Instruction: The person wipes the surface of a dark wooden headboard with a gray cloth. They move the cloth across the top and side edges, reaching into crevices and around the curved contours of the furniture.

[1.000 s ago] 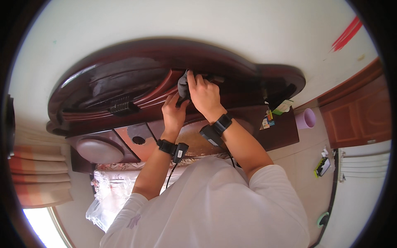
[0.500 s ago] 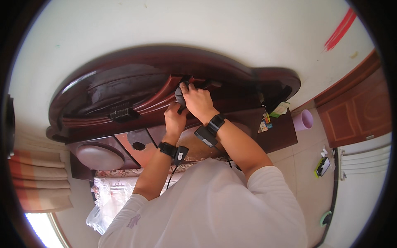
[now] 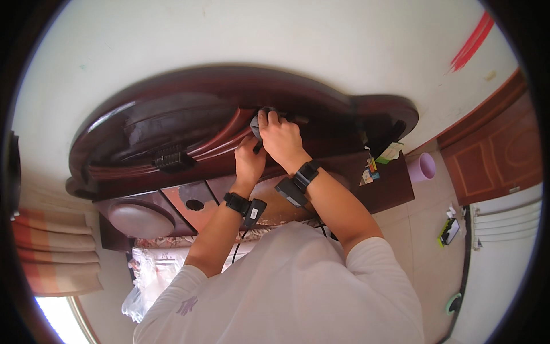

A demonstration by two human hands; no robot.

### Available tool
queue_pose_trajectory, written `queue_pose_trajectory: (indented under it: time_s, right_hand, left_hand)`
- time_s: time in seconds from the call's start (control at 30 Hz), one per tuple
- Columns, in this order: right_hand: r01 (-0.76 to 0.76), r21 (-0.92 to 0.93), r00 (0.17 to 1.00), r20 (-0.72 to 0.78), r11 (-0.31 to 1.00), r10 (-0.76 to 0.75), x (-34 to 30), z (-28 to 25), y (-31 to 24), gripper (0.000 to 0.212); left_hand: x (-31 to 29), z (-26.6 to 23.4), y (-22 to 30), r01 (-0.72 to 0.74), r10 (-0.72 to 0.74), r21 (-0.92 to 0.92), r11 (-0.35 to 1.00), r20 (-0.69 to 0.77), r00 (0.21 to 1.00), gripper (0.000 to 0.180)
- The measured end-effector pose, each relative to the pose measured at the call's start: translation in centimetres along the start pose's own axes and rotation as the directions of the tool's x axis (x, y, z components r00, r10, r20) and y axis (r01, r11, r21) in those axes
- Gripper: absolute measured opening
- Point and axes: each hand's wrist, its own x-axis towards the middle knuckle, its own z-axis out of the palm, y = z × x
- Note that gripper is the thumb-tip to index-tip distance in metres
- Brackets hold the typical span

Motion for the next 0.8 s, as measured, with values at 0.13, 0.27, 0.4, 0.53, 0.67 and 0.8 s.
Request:
queue_pose_trajectory:
  time_s: [0.13, 0.27, 0.4, 0.53, 0.67, 0.8]
  right_hand:
    - [-0.007, 0.006, 0.997, 0.074, 1.0, 0.007, -0.4, 1.8, -1.5, 0.044]
    - [-0.003, 0.05, 0.99, 0.14, 0.999, -0.004, -0.8, 3.6, -2.6, 0.043]
    - [0.0, 0.109, 0.981, 0.195, 0.994, -0.022, -1.3, 5.4, -4.5, 0.044]
    - [0.01, 0.197, 0.967, 0.249, 0.98, -0.06, -1.7, 7.5, -6.6, 0.045]
    - [0.048, 0.254, 0.957, 0.264, 0.966, -0.117, -2.1, 10.1, -9.2, 0.045]
    - [0.051, 0.336, 0.961, 0.238, 0.941, -0.138, -2.6, 12.3, -11.6, 0.049]
  left_hand:
    - [-0.6, -0.2, -2.4, 0.008, -0.007, 0.011, 1.0, -0.041, 0.999, 0.024]
    - [-2.2, -1.6, -3.9, 0.088, -0.087, 0.029, 0.996, -0.04, 0.995, 0.028]
    - [-3.4, -3.1, -5.3, 0.157, -0.155, 0.063, 0.986, -0.047, 0.987, 0.032]
    - [-4.7, -4.4, -7.1, 0.201, -0.192, 0.098, 0.975, -0.095, 0.977, 0.026]
    - [-6.3, -6.3, -9.0, 0.286, -0.275, 0.159, 0.945, -0.086, 0.958, 0.033]
    - [-7.3, -7.9, -10.0, 0.298, -0.273, 0.178, 0.938, -0.155, 0.95, 0.035]
